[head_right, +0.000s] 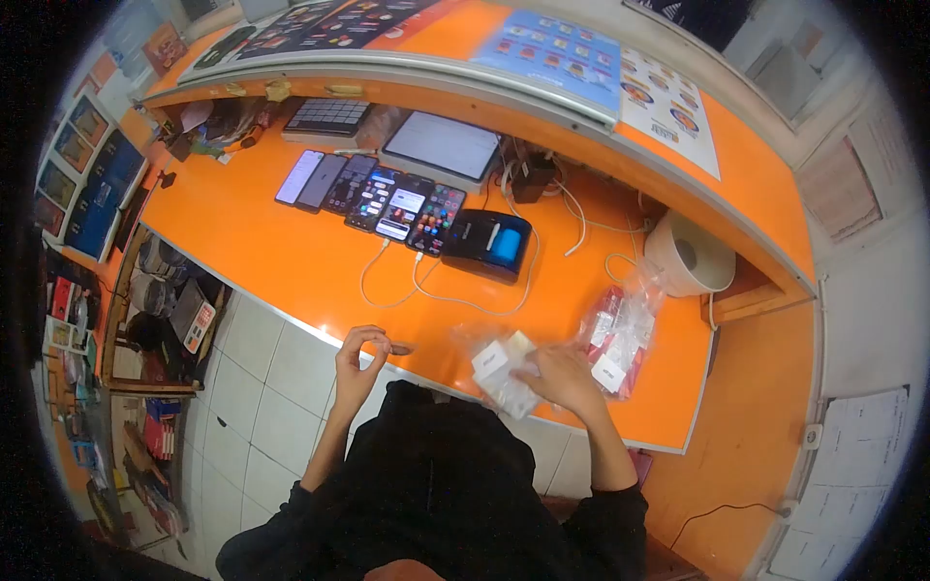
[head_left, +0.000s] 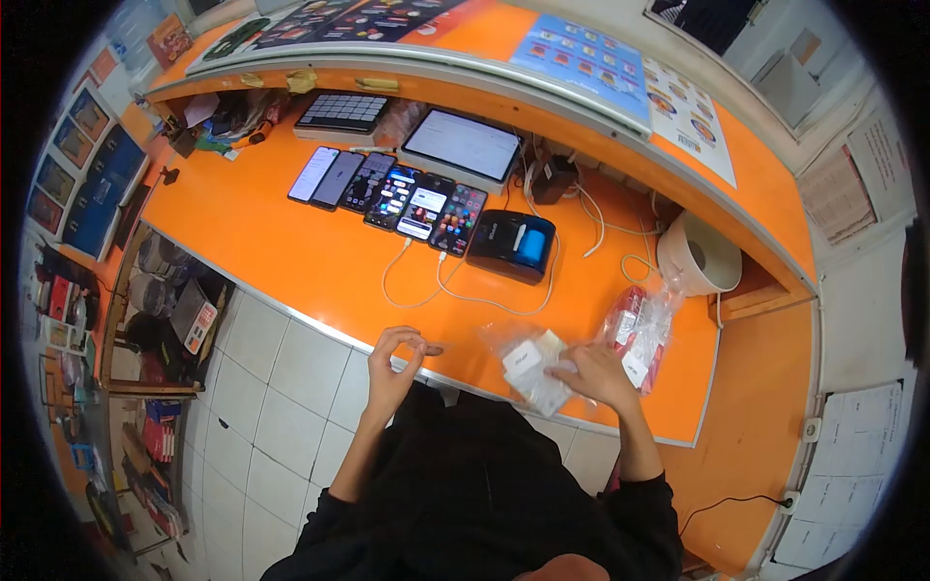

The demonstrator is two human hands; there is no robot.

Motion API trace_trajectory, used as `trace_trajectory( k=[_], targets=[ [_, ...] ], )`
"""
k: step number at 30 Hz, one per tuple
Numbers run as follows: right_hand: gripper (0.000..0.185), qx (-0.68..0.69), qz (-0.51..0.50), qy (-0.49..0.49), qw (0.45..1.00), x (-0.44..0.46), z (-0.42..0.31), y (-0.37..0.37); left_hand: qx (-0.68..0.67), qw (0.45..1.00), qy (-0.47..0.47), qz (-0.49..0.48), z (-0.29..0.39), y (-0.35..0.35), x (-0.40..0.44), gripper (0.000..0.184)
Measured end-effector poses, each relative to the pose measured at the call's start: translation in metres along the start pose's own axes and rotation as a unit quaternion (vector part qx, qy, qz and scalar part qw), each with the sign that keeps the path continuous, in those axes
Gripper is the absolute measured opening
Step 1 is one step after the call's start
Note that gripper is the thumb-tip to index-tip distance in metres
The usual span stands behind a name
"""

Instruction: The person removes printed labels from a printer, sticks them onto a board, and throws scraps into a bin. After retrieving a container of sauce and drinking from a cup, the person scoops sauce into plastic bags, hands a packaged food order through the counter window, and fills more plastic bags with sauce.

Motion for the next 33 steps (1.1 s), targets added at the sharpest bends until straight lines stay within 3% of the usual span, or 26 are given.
trace_trajectory(
  k=[1, 2, 4, 6, 7, 9, 10, 12, 13, 15, 16, 24, 31, 33],
  targets=[
    [0.028, 0.066, -0.005, 0.081, 0.995, -0.002, -0.012, 0.010, 0.000, 1.000, -0.003, 0.004, -0.003, 0.006, 0.000, 0.008],
    [0.028, 0.059, -0.002, 0.084, 0.995, -0.001, -0.017, 0.023, -0.001, 1.000, -0.006, 0.008, -0.005, 0.013, 0.001, 0.008],
    [0.030, 0.372, 0.016, 0.098, 0.923, -0.002, -0.030, 0.061, -0.009, 1.000, -0.004, 0.029, -0.017, 0.029, 0.003, 0.007],
    [0.030, 0.417, 0.151, 0.126, 0.887, -0.014, -0.057, 0.113, -0.017, 0.999, -0.008, 0.051, -0.024, 0.050, 0.002, 0.007],
    [0.030, 0.409, 0.158, 0.139, 0.888, -0.019, -0.079, 0.128, -0.002, 0.998, -0.011, 0.065, -0.026, 0.063, 0.002, 0.007],
    [0.025, 0.589, 0.246, 0.175, 0.749, -0.026, -0.112, 0.150, 0.015, 0.995, -0.013, 0.100, -0.037, 0.089, 0.002, 0.006],
    [0.025, 0.585, 0.253, 0.194, 0.746, -0.017, -0.131, 0.150, 0.020, 0.993, -0.004, 0.120, -0.050, 0.101, -0.001, 0.006],
    [0.023, 0.399, 0.503, 0.364, 0.675, -0.015, -0.170, 0.159, 0.024, 0.988, -0.004, 0.152, -0.055, 0.131, -0.003, 0.006],
    [0.023, 0.398, 0.508, 0.379, 0.663, -0.004, -0.179, 0.159, 0.027, 0.986, -0.020, 0.163, -0.059, 0.145, -0.005, 0.006],
    [0.028, 0.186, 0.529, 0.521, 0.643, 0.008, -0.211, 0.153, 0.034, 0.979, 0.019, 0.202, -0.073, 0.171, -0.014, 0.007],
    [0.030, 0.136, 0.495, 0.526, 0.678, 0.015, -0.223, 0.152, 0.039, 0.976, 0.013, 0.213, -0.076, 0.183, -0.020, 0.007],
    [0.031, 0.155, 0.459, 0.538, 0.690, 0.099, -0.270, 0.112, 0.066, 0.933, 0.113, 0.335, -0.121, 0.259, -0.091, 0.005],
    [0.030, 0.140, 0.500, 0.514, 0.683, 0.162, -0.308, 0.095, 0.041, 0.883, 0.159, 0.440, -0.149, 0.298, -0.133, 0.005],
    [0.033, 0.098, 0.562, 0.468, 0.675, 0.178, -0.318, 0.101, 0.064, 0.882, 0.152, 0.442, -0.165, 0.312, -0.139, 0.008]
  ],
)
Point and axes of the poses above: each hand's wrist, its own x-axis towards the middle knuckle, its own y-axis out of the back of the hand, z = x × y, the point moved 4 cm from there along x, towards the middle knuckle, and after that the axes turned 10 degrees about x, right-handed, at the moved point
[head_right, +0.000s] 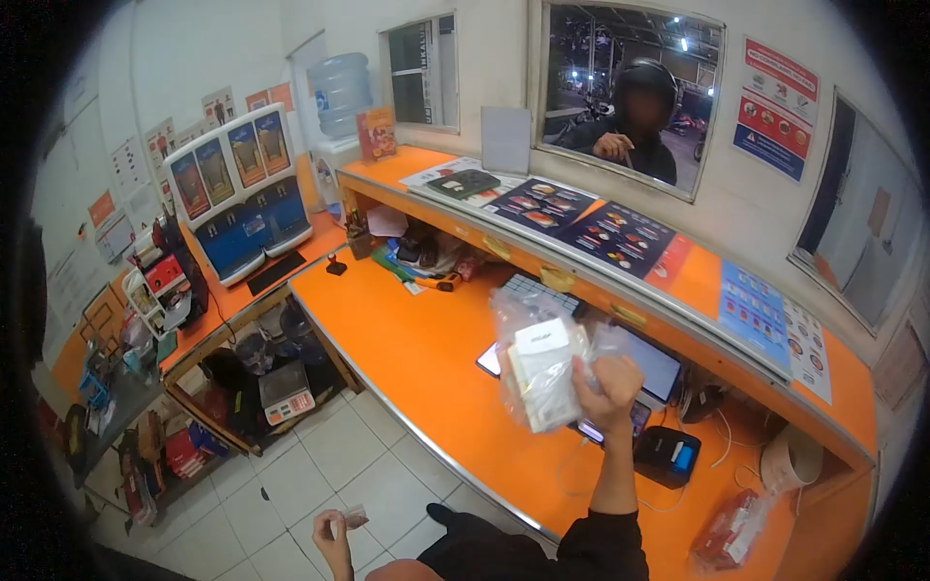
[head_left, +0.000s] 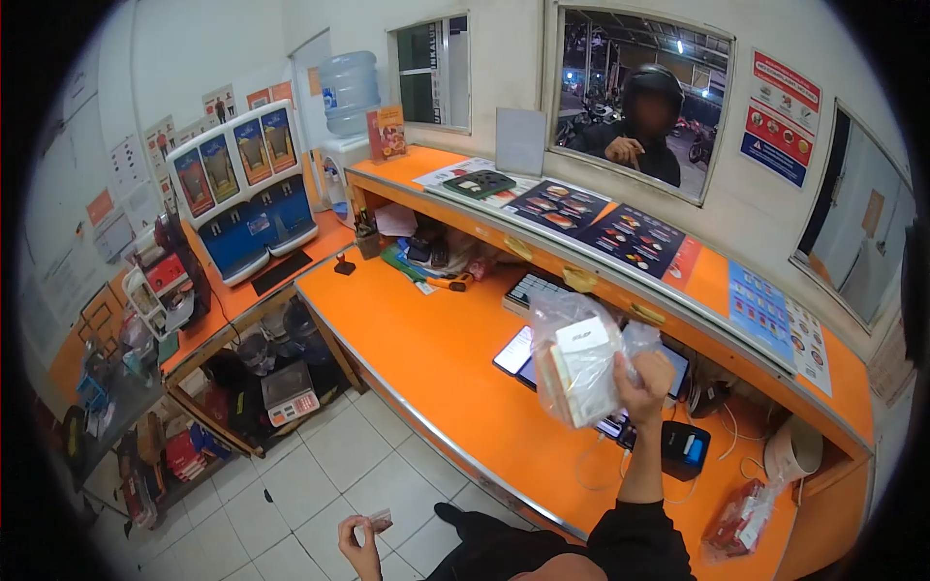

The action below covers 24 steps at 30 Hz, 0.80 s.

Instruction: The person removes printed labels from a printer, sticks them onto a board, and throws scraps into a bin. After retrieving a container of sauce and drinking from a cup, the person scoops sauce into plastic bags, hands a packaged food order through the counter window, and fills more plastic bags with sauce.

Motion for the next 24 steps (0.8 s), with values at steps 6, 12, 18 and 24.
trace_trajectory(
  k=[6, 12, 18, 24],
  targets=[
    [0.021, 0.026, 0.189, -0.164, 0.968, 0.074, 0.080, -0.028, -0.029, 0.998, -0.033, 0.038, -0.038, 0.014, 0.056, 0.011],
    [0.036, 0.087, 0.232, -0.210, 0.946, 0.176, 0.200, -0.058, -0.048, 0.998, -0.022, 0.030, -0.039, 0.027, 0.144, 0.015],
    [0.046, 0.007, 0.213, -0.337, 0.917, 0.158, 0.377, -0.126, 0.024, 0.999, -0.046, 0.005, -0.030, 0.040, 0.212, 0.021],
    [0.060, -0.049, 0.193, -0.393, 0.898, 0.156, 0.385, -0.148, 0.215, 0.936, -0.272, 0.061, -0.092, 0.052, 0.240, 0.027]
  ],
)
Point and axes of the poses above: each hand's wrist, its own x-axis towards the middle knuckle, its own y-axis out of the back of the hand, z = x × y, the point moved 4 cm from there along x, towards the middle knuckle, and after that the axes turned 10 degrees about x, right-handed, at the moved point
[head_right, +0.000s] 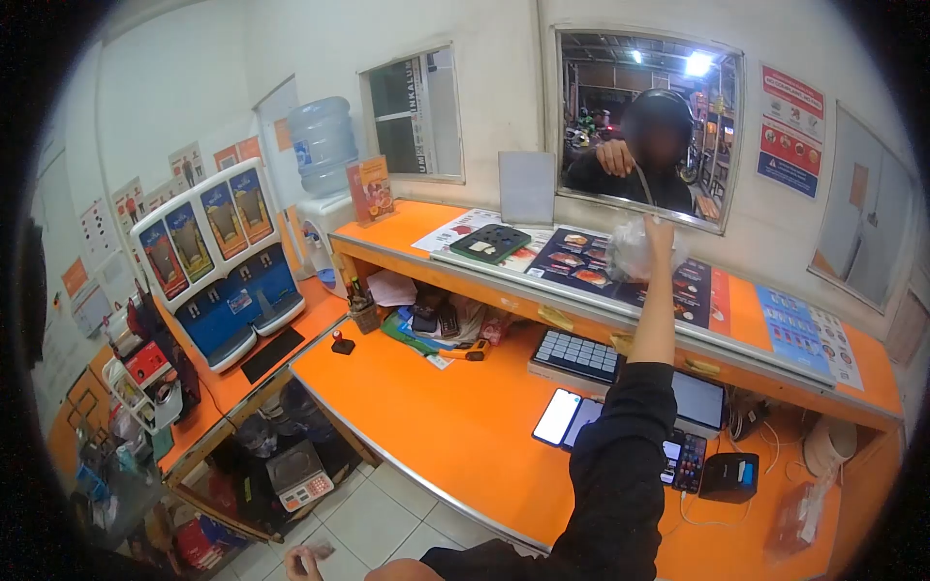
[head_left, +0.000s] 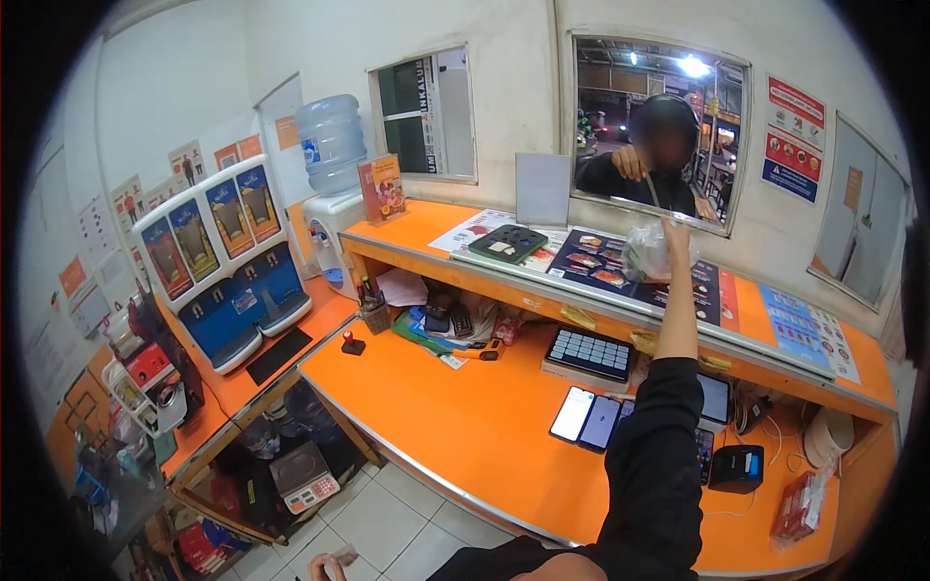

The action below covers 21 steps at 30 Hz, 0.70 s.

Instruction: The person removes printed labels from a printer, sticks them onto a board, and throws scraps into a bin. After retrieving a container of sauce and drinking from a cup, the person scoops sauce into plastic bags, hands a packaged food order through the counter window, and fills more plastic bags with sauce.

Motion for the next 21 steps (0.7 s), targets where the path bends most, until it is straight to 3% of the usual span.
trace_trajectory(
  k=[1, 2, 3, 4, 5, 6, 8, 10, 12, 13, 14, 15, 16, 17, 18, 19, 20, 21],
  targets=[
    [0.063, -0.027, -0.035, -0.059, 0.997, 0.001, 0.000, -0.004, 0.162, 0.963, -0.202, 0.067, -0.038, -0.017, -0.022, 0.027],
    [0.067, -0.055, -0.068, -0.120, 0.989, -0.001, 0.002, -0.003, 0.272, 0.881, -0.348, 0.170, -0.078, -0.033, -0.046, 0.028],
    [0.072, -0.083, -0.099, -0.179, 0.975, -0.007, 0.003, 0.001, 0.276, 0.855, -0.371, 0.234, -0.068, -0.029, -0.035, 0.032],
    [0.072, -0.092, -0.095, -0.182, 0.974, -0.028, -0.008, -0.002, 0.255, 0.866, -0.364, 0.229, -0.065, -0.029, -0.027, 0.032],
    [0.071, -0.100, 0.067, -0.081, 0.989, -0.062, -0.044, -0.008, 0.216, 0.900, -0.325, 0.193, -0.061, -0.028, -0.015, 0.032],
    [0.071, -0.104, 0.224, 0.023, 0.969, -0.103, -0.083, -0.012, 0.163, 0.941, -0.258, 0.145, -0.057, -0.023, -0.003, 0.033],
    [0.068, -0.033, 0.237, 0.160, 0.958, -0.175, -0.147, -0.017, 0.005, 0.999, -0.012, 0.036, -0.050, -0.009, 0.020, 0.033],
    [0.057, 0.145, 0.196, 0.155, 0.957, -0.261, -0.198, -0.036, -0.077, 0.988, 0.134, -0.011, -0.054, 0.005, 0.033, 0.034],
    [0.039, 0.356, 0.077, 0.085, 0.927, -0.375, -0.238, -0.076, -0.122, 0.971, 0.206, -0.027, -0.066, 0.019, 0.044, 0.035],
    [0.039, 0.360, 0.076, 0.083, 0.926, -0.441, -0.254, -0.084, -0.143, 0.962, 0.229, -0.027, -0.075, 0.028, 0.048, 0.035],
    [0.039, 0.403, -0.206, -0.007, 0.892, -0.510, -0.270, -0.113, -0.157, 0.956, 0.248, -0.025, -0.085, 0.038, 0.054, 0.036],
    [0.039, 0.411, -0.476, -0.094, 0.772, -0.585, -0.289, -0.137, -0.171, 0.949, 0.266, -0.020, -0.095, 0.049, 0.057, 0.036],
    [0.037, 0.369, -0.628, 0.086, 0.679, -0.648, -0.320, -0.145, -0.180, 0.943, 0.280, -0.012, -0.106, 0.060, 0.060, 0.037],
    [0.050, 0.408, -0.695, 0.016, 0.592, -0.730, -0.315, -0.158, -0.186, 0.938, 0.291, -0.003, -0.116, 0.071, 0.061, 0.037],
    [0.058, 0.378, -0.727, 0.092, 0.565, -0.784, -0.327, -0.158, -0.189, 0.935, 0.299, 0.008, -0.126, 0.085, 0.062, 0.037],
    [0.057, 0.330, -0.735, 0.179, 0.565, -0.824, -0.343, -0.148, -0.151, 0.951, 0.268, 0.029, -0.129, 0.100, 0.066, 0.021],
    [0.057, 0.365, -0.757, 0.191, 0.507, -0.860, -0.358, -0.146, -0.101, 0.963, 0.246, 0.053, -0.137, 0.114, 0.071, 0.011],
    [0.054, 0.397, -0.781, 0.153, 0.457, -0.895, -0.370, -0.148, -0.055, 0.964, 0.253, 0.059, -0.141, 0.134, 0.073, 0.014]
  ],
)
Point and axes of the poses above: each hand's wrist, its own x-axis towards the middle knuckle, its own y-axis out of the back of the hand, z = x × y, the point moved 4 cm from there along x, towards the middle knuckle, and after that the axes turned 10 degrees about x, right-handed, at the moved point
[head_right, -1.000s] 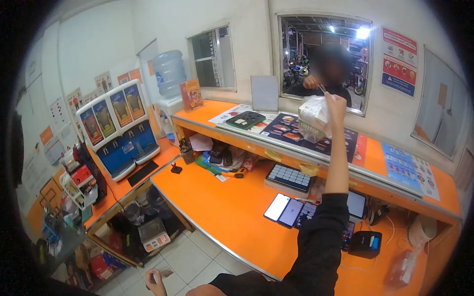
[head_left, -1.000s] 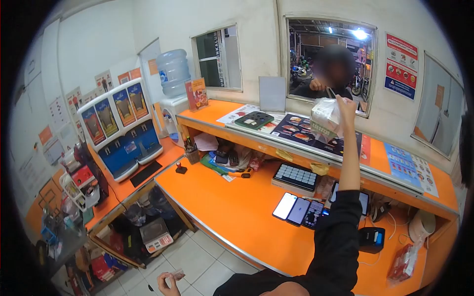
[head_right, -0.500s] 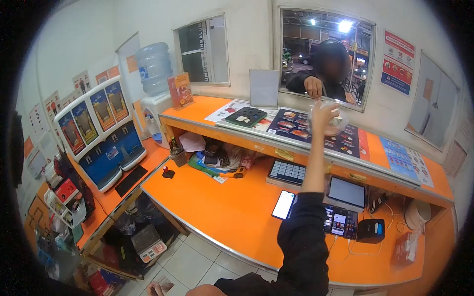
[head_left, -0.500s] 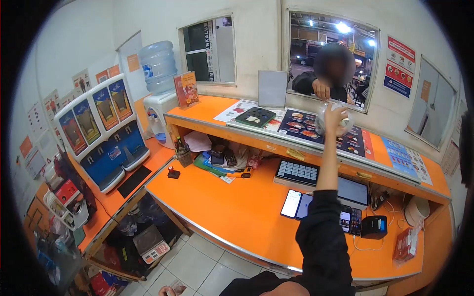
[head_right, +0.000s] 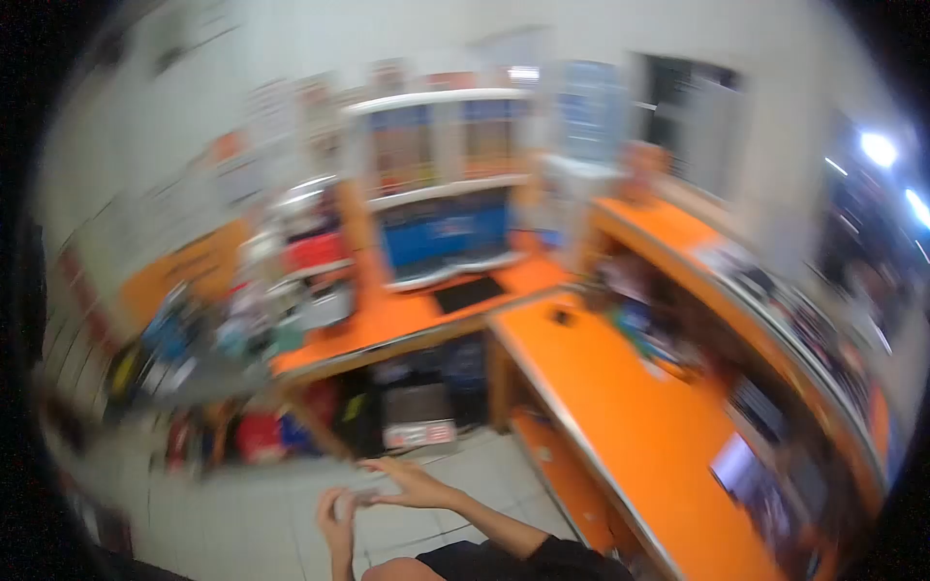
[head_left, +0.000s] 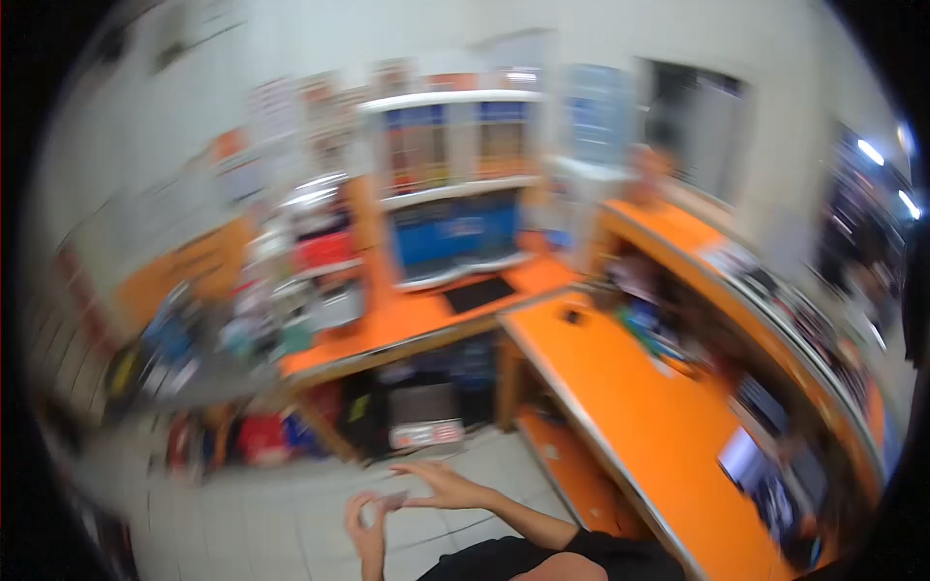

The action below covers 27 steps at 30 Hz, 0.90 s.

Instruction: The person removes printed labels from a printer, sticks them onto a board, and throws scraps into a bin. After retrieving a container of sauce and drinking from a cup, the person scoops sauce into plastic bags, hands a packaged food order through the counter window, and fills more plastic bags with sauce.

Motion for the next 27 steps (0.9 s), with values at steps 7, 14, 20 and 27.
trace_trajectory(
  k=[7, 14, 20, 27],
  targets=[
    [0.016, 0.101, -0.129, 0.032, 0.986, 0.117, -0.011, -0.115, 0.083, 0.986, 0.058, 0.131, -0.042, 0.088, 0.011, 0.015],
    [0.010, 0.288, -0.340, -0.016, 0.895, 0.195, 0.012, -0.255, 0.131, 0.940, 0.196, 0.245, -0.107, 0.178, 0.011, 0.015],
    [0.011, 0.326, -0.389, -0.031, 0.861, 0.287, 0.050, -0.327, 0.148, 0.915, 0.207, 0.313, -0.151, 0.226, 0.060, 0.017],
    [0.010, 0.236, -0.421, 0.111, 0.869, 0.386, 0.080, -0.381, 0.249, 0.881, 0.258, 0.309, -0.212, 0.266, 0.127, 0.025]
  ],
)
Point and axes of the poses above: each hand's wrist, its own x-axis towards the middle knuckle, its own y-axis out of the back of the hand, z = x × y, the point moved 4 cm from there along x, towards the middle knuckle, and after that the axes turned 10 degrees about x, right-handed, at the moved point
